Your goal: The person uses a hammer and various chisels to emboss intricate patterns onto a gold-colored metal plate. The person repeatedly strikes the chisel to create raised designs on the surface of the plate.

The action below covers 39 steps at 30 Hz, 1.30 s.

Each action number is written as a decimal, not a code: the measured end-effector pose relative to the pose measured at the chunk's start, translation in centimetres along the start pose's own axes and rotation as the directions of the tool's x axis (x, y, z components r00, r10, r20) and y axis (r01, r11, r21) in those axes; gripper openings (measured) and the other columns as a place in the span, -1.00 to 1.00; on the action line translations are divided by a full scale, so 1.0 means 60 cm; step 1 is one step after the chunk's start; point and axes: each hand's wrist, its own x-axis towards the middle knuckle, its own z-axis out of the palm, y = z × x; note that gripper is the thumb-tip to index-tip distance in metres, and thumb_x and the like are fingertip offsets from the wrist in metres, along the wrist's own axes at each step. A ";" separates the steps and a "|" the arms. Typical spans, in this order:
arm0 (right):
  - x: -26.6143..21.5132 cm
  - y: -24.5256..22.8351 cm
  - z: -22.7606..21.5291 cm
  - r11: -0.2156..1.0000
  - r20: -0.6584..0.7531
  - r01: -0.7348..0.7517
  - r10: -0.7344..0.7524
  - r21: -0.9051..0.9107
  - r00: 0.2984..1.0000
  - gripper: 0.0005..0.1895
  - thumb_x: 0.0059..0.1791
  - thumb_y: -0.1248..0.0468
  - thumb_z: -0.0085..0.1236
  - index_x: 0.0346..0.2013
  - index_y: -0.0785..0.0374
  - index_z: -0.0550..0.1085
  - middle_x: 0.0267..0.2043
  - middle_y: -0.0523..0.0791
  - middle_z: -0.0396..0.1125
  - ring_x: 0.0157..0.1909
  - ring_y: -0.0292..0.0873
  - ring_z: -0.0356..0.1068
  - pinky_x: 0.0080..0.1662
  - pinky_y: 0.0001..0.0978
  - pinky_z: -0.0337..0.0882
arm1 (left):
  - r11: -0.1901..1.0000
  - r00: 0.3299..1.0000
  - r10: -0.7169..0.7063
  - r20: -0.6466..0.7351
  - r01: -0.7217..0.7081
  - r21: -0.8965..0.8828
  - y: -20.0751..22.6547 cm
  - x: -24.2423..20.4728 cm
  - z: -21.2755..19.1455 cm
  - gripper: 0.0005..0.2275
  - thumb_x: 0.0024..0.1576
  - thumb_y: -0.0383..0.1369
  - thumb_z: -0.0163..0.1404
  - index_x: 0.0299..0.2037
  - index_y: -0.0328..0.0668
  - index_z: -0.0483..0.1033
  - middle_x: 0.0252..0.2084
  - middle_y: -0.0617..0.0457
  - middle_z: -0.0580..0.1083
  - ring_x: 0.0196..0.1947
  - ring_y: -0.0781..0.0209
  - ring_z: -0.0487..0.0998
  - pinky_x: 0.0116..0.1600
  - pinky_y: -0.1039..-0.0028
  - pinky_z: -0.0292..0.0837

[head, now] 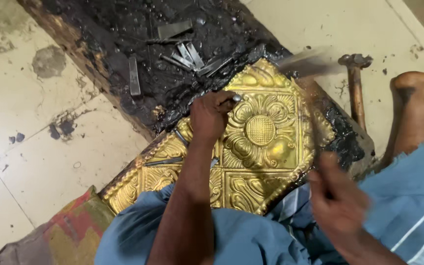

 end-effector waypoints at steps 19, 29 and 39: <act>0.050 0.009 -0.054 0.942 0.241 -0.316 0.282 0.116 0.929 -0.38 0.07 0.38 0.13 0.45 0.30 0.31 -0.48 -0.14 0.36 -0.57 -0.39 0.21 -0.52 -0.51 0.21 | 0.951 0.958 -0.257 -0.129 0.227 -0.210 -0.011 -0.018 0.019 -0.86 0.11 -0.54 0.15 -0.17 -0.17 0.68 -0.24 -0.02 0.67 -0.33 0.24 0.72 -0.18 0.45 0.61; 0.101 -0.048 -0.031 1.000 0.367 -0.003 0.005 -0.005 0.930 -0.34 0.02 0.28 0.16 0.42 0.00 0.25 -0.50 -0.11 0.37 -0.58 -0.22 0.26 -0.46 -0.32 0.31 | 0.927 0.966 -0.241 -0.092 0.201 -0.317 -0.018 -0.021 0.027 -0.79 0.18 -0.63 -0.01 -0.14 -0.23 0.67 -0.18 -0.06 0.66 -0.31 0.24 0.73 -0.20 0.53 0.66; 0.062 -0.029 -0.071 0.961 -0.125 -0.175 0.205 0.215 0.971 -0.61 0.04 0.26 0.21 0.16 0.12 0.45 -0.47 -0.13 0.38 -0.51 -0.30 0.30 -0.38 -0.50 0.37 | 0.974 0.982 -0.130 -0.135 0.101 -0.202 -0.028 -0.020 0.036 -0.80 0.19 -0.65 0.00 -0.23 -0.19 0.68 -0.21 -0.03 0.66 -0.36 0.31 0.71 -0.25 0.56 0.67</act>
